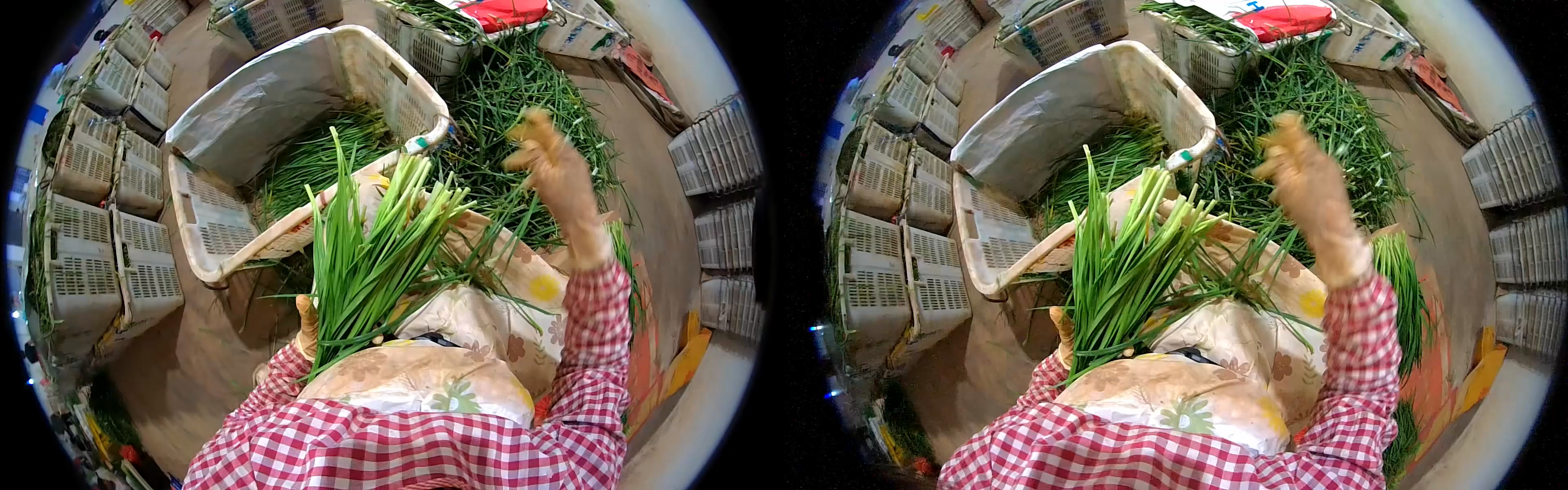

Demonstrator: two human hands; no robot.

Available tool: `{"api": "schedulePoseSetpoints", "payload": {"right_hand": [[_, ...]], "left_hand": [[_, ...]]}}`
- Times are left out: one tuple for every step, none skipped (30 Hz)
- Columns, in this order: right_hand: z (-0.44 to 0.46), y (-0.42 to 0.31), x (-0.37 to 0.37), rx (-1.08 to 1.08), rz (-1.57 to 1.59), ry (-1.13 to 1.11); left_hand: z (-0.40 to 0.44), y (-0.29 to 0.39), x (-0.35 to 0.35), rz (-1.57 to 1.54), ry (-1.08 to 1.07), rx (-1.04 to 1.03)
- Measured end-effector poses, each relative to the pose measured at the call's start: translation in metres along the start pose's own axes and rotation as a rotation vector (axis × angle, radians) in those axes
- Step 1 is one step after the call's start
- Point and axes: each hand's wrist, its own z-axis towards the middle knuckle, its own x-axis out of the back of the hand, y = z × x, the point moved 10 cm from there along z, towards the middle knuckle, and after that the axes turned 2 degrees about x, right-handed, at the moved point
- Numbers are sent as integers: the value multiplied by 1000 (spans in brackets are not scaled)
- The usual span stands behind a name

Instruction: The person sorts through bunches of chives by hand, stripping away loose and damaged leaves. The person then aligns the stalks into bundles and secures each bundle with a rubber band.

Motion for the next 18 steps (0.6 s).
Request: {"api": "schedulePoseSetpoints", "payload": {"right_hand": [[-22,-31,-34,-122,503,-248],[-42,-42,-61,-248,593,-370],[-58,-49,-83,-377,681,-489],[-63,-48,-98,-406,599,-553],[-68,-40,-112,-434,513,-617],[-71,-34,-121,-433,511,-613],[-64,-39,-116,-232,455,-463],[-62,-47,-109,-30,398,-317],[-68,-42,-118,-21,395,-323],[-71,-61,-106,272,216,-153],[-85,-91,-91,556,32,23],[-94,-98,-102,553,-26,-87],[-102,-114,-95,602,110,-25],[-107,-117,-104,553,244,-145],[-113,-120,-111,500,379,-265],[-119,-120,-119,220,558,-528],[-136,-119,-127,-75,723,-784],[-150,-123,-134,-19,848,-909]], "left_hand": [[-1,0,-7,8,-37,25],[-2,0,-15,17,-77,52],[-3,0,-25,26,-117,84],[-3,2,-33,70,-104,90],[-2,3,-37,72,-109,94],[0,6,-37,122,-77,67],[1,9,-35,170,-43,36],[3,7,-27,141,-16,24],[4,8,-22,138,-16,13],[7,6,-21,62,-29,52],[10,4,-25,-14,-43,96],[10,5,-31,-23,-51,121],[13,8,-33,-27,-55,118],[15,12,-32,34,-25,111],[17,15,-29,97,6,104],[19,18,-31,125,20,60],[20,18,-27,128,10,65],[23,18,-25,26,-6,34]]}}
